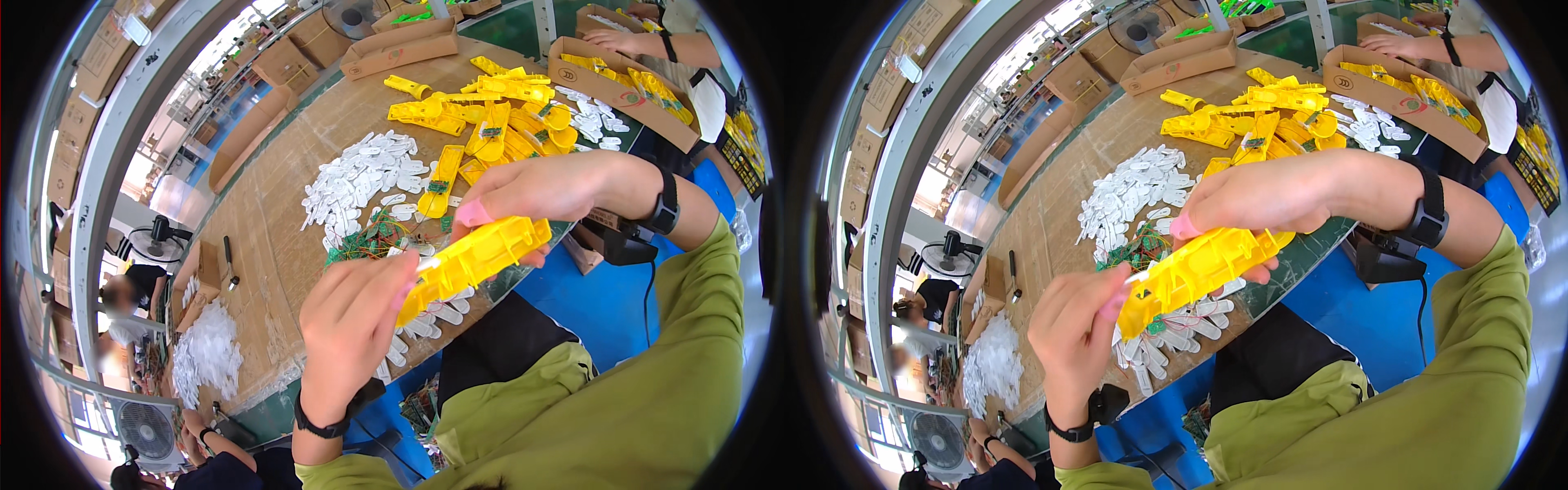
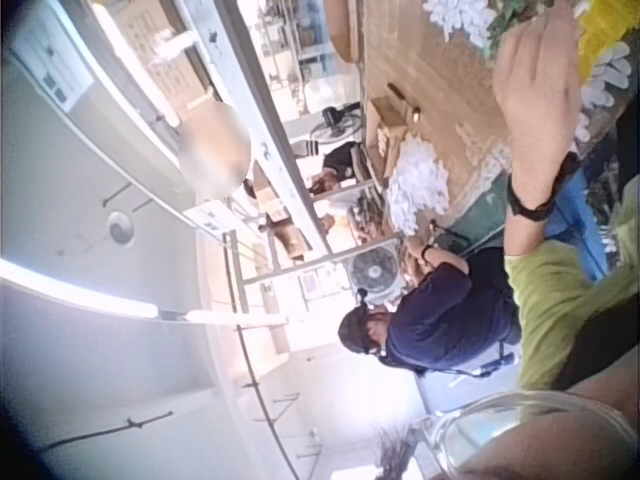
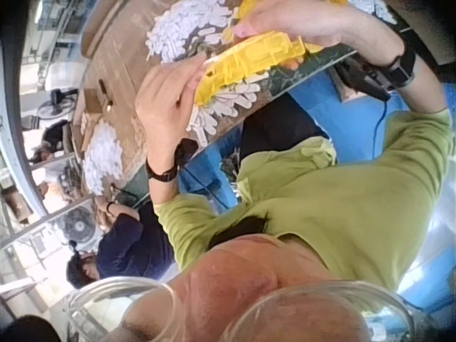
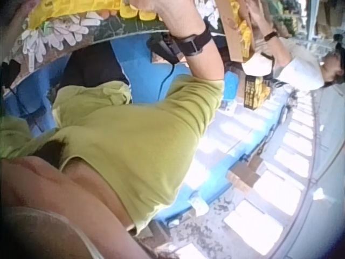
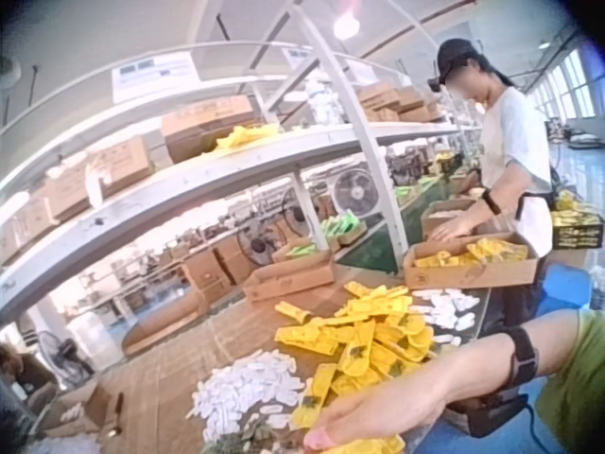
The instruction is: The person picks up a yellow plastic shell, inserts a circuit board with wires, and presses a white plastic component into the shell. They then place the assembled unit onto a pile and repeat the process.
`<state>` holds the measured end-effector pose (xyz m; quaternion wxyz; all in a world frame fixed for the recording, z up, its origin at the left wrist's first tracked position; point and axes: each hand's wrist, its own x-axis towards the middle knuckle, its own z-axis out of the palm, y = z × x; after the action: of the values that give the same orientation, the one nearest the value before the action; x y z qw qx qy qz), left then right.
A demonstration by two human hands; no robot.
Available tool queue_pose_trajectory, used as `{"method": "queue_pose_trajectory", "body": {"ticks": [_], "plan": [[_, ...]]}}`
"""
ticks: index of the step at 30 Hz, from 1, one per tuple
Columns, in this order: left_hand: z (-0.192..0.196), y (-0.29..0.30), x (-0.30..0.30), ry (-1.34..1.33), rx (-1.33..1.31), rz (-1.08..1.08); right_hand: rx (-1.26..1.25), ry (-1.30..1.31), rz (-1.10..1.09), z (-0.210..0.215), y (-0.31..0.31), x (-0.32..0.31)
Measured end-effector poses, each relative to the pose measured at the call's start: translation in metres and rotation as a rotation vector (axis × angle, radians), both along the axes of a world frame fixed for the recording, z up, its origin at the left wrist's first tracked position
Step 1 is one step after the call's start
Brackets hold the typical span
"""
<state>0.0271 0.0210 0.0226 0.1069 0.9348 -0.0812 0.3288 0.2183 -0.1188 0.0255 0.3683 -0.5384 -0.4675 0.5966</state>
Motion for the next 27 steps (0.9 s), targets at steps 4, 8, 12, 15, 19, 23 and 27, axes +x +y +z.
{"method": "queue_pose_trajectory", "body": {"ticks": [4,8,12,15,19,23,27], "plan": [[0.004,-0.011,-0.013,0.045,0.188,-0.042,-0.021,-0.018,-0.045,0.001,-0.005,-0.017],[0.004,-0.015,-0.023,0.106,0.306,0.014,-0.002,-0.05,-0.053,0.005,-0.008,-0.03],[-0.006,-0.014,-0.031,0.194,0.205,-0.012,0.022,-0.218,0.047,-0.003,-0.014,-0.04],[-0.016,-0.01,-0.038,0.263,0.007,-0.148,0.016,-0.298,0.116,-0.006,-0.015,-0.052],[-0.035,-0.012,-0.043,0.477,-0.223,-0.179,0.006,-0.355,0.257,-0.016,-0.004,-0.067],[-0.061,-0.005,-0.057,0.614,-0.45,-0.123,0.057,-0.57,0.376,-0.035,0.034,-0.042],[-0.085,-0.002,-0.071,0.719,-0.68,-0.016,0.19,-1.25,0.042,-0.065,0.076,0.01]]}}
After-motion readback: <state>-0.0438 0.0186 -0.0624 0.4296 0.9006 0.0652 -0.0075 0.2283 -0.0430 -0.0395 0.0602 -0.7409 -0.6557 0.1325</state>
